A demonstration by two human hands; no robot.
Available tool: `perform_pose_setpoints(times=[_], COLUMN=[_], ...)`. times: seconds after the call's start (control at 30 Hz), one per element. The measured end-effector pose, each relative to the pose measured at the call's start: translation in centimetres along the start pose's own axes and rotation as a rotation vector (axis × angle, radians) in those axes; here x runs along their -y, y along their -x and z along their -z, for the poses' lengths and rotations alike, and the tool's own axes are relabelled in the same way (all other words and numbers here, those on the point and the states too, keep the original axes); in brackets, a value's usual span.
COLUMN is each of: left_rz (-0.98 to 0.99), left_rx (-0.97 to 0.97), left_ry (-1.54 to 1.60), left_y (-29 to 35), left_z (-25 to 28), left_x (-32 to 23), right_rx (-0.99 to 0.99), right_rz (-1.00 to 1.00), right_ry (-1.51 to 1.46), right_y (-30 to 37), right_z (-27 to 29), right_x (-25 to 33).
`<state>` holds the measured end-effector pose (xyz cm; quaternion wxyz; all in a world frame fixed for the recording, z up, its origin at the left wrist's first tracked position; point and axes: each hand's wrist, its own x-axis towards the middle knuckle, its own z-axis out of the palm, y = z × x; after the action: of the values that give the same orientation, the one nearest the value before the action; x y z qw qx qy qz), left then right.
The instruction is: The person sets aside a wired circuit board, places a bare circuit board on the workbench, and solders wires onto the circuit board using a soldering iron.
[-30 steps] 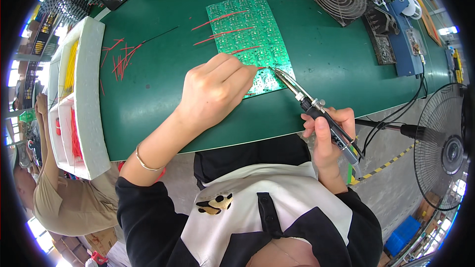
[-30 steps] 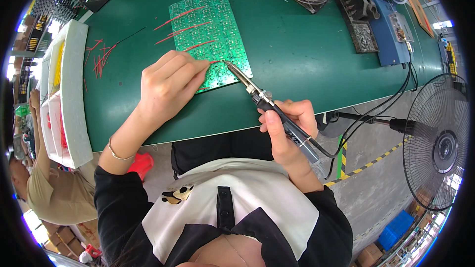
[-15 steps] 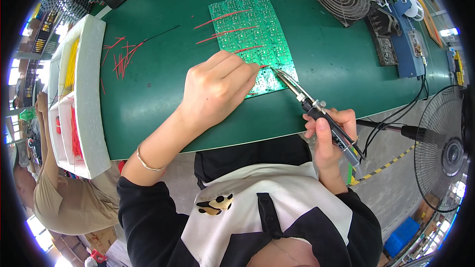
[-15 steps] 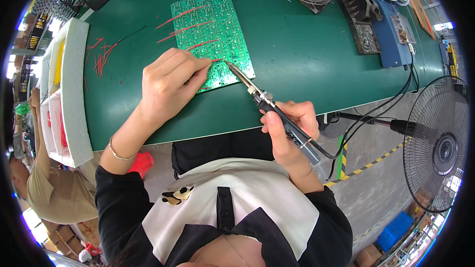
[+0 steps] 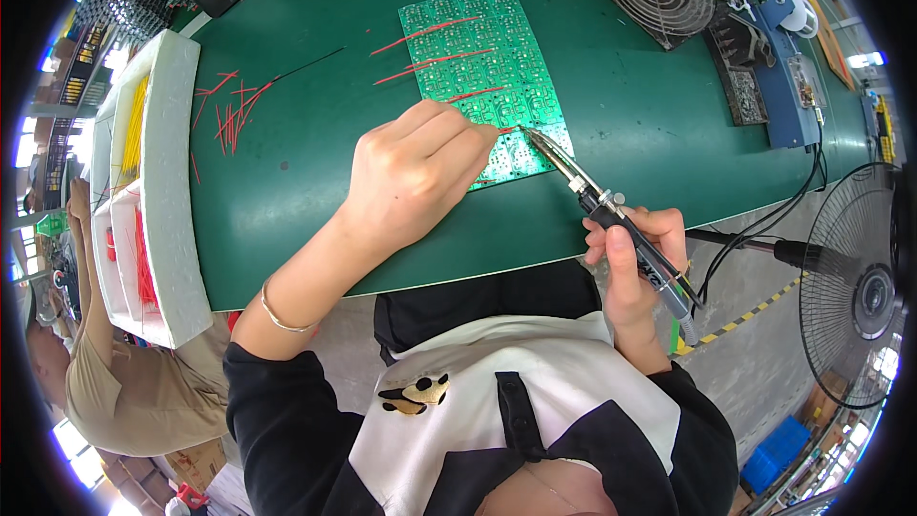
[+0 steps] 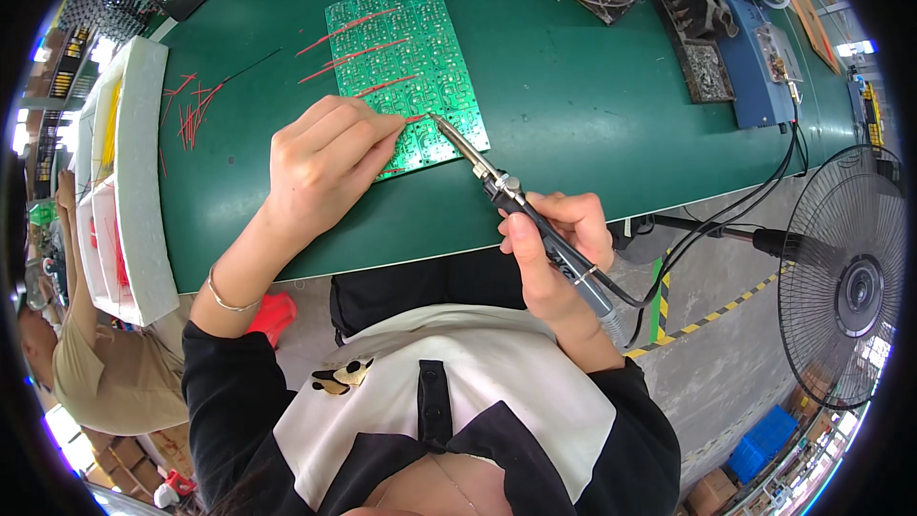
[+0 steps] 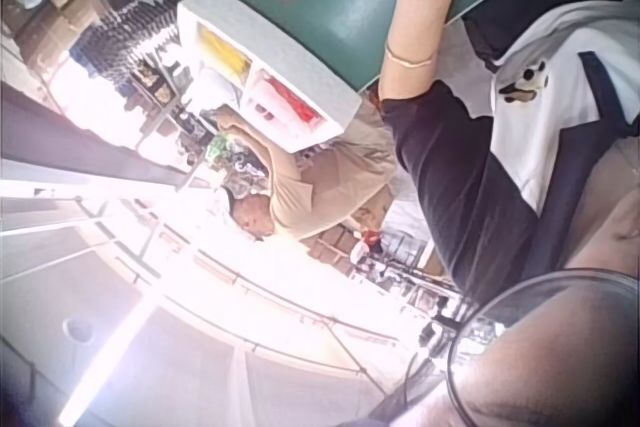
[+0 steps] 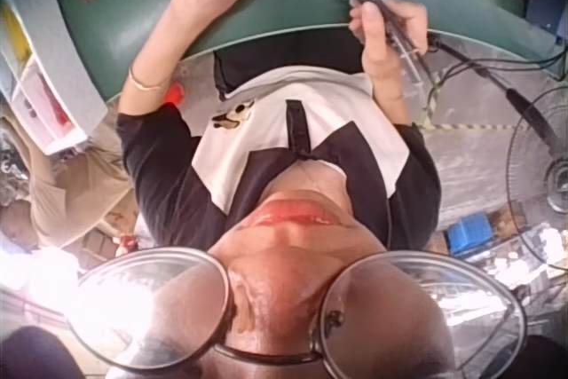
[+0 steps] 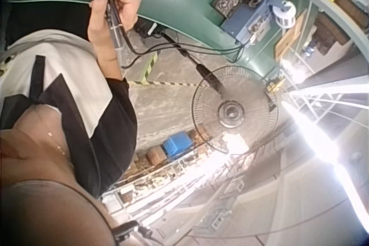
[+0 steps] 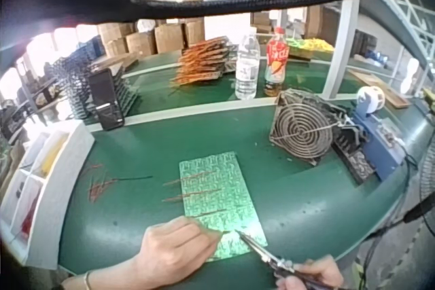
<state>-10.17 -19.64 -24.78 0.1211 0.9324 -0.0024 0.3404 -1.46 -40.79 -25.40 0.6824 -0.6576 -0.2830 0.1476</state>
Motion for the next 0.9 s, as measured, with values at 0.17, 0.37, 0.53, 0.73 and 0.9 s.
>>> perform_pose_setpoints(times=[0.17,0.37,0.53,0.73,0.9], left_rz=[-0.010,-0.005,-0.004,-0.001,0.007], left_rx=[0.001,0.008,0.007,0.008,0.004], left_ry=[0.001,0.009,0.017,0.003,0.000], left_y=[0.00,-0.05,0.03,-0.08,-0.05], left_z=[0.04,0.10,0.10,0.16,0.12], left_x=[0.07,0.00,0.04,-0.08,-0.10], right_rx=[0.010,0.066,0.043,0.048,0.052], right_rz=[0.014,0.047,0.033,0.042,0.047], right_ry=[-0.006,-0.081,-0.105,-0.100,-0.070], right_y=[0.05,0.21,0.21,0.20,0.23], right_z=[0.14,0.73,0.51,0.58,0.49], right_x=[-0.19,-0.72,-0.64,-0.62,-0.60])
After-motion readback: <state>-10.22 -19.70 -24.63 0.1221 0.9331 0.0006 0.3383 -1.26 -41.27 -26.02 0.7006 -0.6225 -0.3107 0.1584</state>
